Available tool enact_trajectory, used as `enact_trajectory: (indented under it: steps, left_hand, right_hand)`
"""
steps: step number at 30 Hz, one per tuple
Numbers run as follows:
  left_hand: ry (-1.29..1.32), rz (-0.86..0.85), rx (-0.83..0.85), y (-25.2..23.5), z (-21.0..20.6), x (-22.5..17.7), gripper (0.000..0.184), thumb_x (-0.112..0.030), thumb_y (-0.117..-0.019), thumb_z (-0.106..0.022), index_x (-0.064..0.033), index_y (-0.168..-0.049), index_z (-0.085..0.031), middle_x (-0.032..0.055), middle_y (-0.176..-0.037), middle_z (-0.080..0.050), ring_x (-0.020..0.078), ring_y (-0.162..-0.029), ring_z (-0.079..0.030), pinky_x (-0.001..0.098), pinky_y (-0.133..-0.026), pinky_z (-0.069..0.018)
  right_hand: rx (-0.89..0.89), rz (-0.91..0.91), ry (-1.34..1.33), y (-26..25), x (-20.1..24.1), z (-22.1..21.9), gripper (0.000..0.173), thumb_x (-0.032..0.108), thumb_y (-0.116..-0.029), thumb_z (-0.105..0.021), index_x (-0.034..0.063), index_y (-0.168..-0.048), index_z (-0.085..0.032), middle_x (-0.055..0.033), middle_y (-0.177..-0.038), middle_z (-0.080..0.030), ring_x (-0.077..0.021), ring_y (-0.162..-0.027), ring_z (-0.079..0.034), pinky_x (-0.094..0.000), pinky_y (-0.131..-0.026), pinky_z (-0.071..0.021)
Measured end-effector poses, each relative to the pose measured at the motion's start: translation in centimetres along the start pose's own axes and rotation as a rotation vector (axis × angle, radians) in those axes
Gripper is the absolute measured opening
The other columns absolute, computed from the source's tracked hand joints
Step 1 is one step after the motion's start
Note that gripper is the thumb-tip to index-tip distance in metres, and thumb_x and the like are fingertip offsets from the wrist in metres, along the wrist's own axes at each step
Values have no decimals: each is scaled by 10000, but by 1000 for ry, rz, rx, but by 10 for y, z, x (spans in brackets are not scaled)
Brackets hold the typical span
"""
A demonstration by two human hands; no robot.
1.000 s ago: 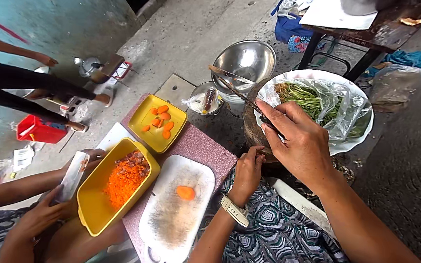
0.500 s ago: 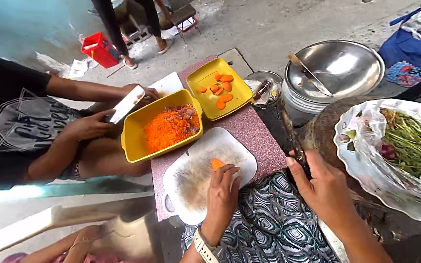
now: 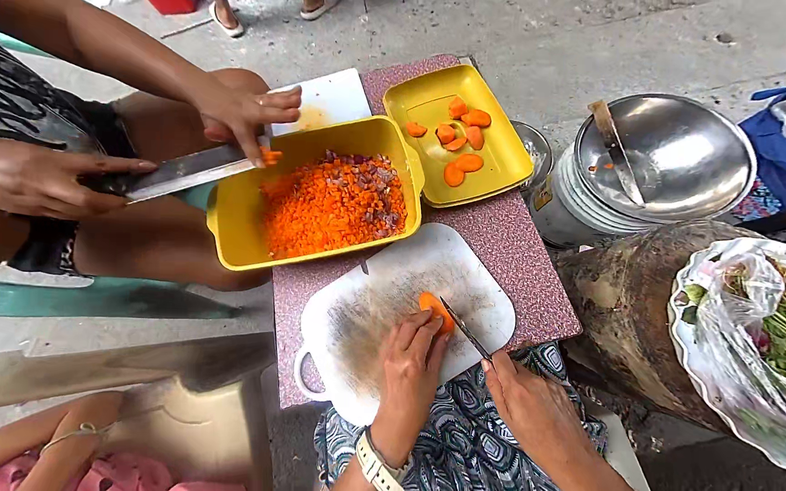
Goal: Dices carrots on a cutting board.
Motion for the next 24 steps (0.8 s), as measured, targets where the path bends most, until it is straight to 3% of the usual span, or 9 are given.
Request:
enact_trajectory:
  steps: [4, 9, 11, 13, 15, 17, 18, 20, 24]
  left_hand:
    - [-29, 72, 44, 0, -3, 3, 351, -278, -900, -752, -11, -1128, -732, 209, -1328, -664, 307, -1122, -698, 371, -955, -554]
    - [16, 202, 112, -13, -3, 1, 511, -202, -836, -790, -37, -1306, -672, 157, -1343, -659, 328, -1115, -665, 422, -941, -535]
    - [131, 308, 154, -17, -3, 1, 552, -119, -788, -824, -58, -1314, -669, 179, -1320, -638, 316, -1155, -633, 409, -968, -528]
    - [205, 324, 147, -21, 1, -1, 510, -52, -774, -813, -76, -1269, -692, 178, -1272, -612, 222, -1088, -654, 296, -900, -566]
    - [219, 179, 77, -24, 8, -9, 301, -12, -833, -738, -61, -1130, -737, 165, -1162, -640, 158, -996, -677, 224, -843, -575]
    - [153, -15, 26, -22, 16, -18, 117, -44, -951, -658, -73, -1016, -751, 117, -1058, -670, 125, -971, -667, 187, -869, -548]
    - [109, -102, 24, -19, 17, -21, 128, -53, -980, -624, -84, -990, -748, 100, -1044, -684, 134, -987, -662, 197, -886, -537]
    - [41, -241, 60, -7, 17, -23, 156, -47, -988, -596, -99, -976, -743, 84, -1055, -706, 182, -1049, -667, 254, -931, -530]
    - [-53, -373, 52, 22, 17, -25, 175, -54, -987, -586, -91, -903, -735, 60, -1037, -744, 210, -1091, -686, 304, -1012, -516]
  right_hand:
    - [0, -4, -27, -11, 3, 7, 389, 284, -1030, -424, 12, -837, -625, -108, -568, -568, -282, -439, -607, -403, -383, -465]
    - [-34, -26, -177, -20, -7, 15, 381, 311, -1035, -432, 24, -882, -631, -53, -548, -514, -199, -421, -534, -346, -382, -420]
    - [-31, -45, -303, -20, -12, 18, 378, 304, -1027, -472, -14, -1098, -664, -55, -614, -583, -177, -457, -547, -343, -422, -459]
    - [-27, -57, -423, -19, -17, 21, 474, 269, -1022, -513, -22, -1390, -578, -99, -820, -706, -162, -559, -612, -335, -515, -528]
    - [-40, -32, -490, -16, -21, 23, 538, 238, -1031, -519, 12, -1517, -468, -133, -1084, -733, -121, -688, -654, -278, -624, -562]
    - [-62, 1, -527, -12, -22, 24, 539, 222, -1040, -510, 18, -1535, -449, -152, -1195, -711, -96, -743, -666, -237, -670, -563]
    - [-67, 12, -536, -9, -22, 24, 531, 221, -1045, -509, 19, -1533, -457, -158, -1210, -709, -90, -741, -669, -229, -670, -563]
    - [-69, 30, -532, -4, -22, 22, 516, 220, -1043, -510, 16, -1516, -485, -155, -1168, -724, -86, -690, -656, -220, -638, -558]
    - [-46, 48, -513, 6, -18, 16, 515, 219, -1018, -523, 14, -1490, -523, -137, -941, -727, -115, -566, -597, -241, -545, -533]
Point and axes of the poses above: each hand's wrist, its own y-axis away from the middle knuckle, its own z-axis out of the back of the hand, x = y × z, the point moved 7 cm from there along -y, towards the middle knuckle
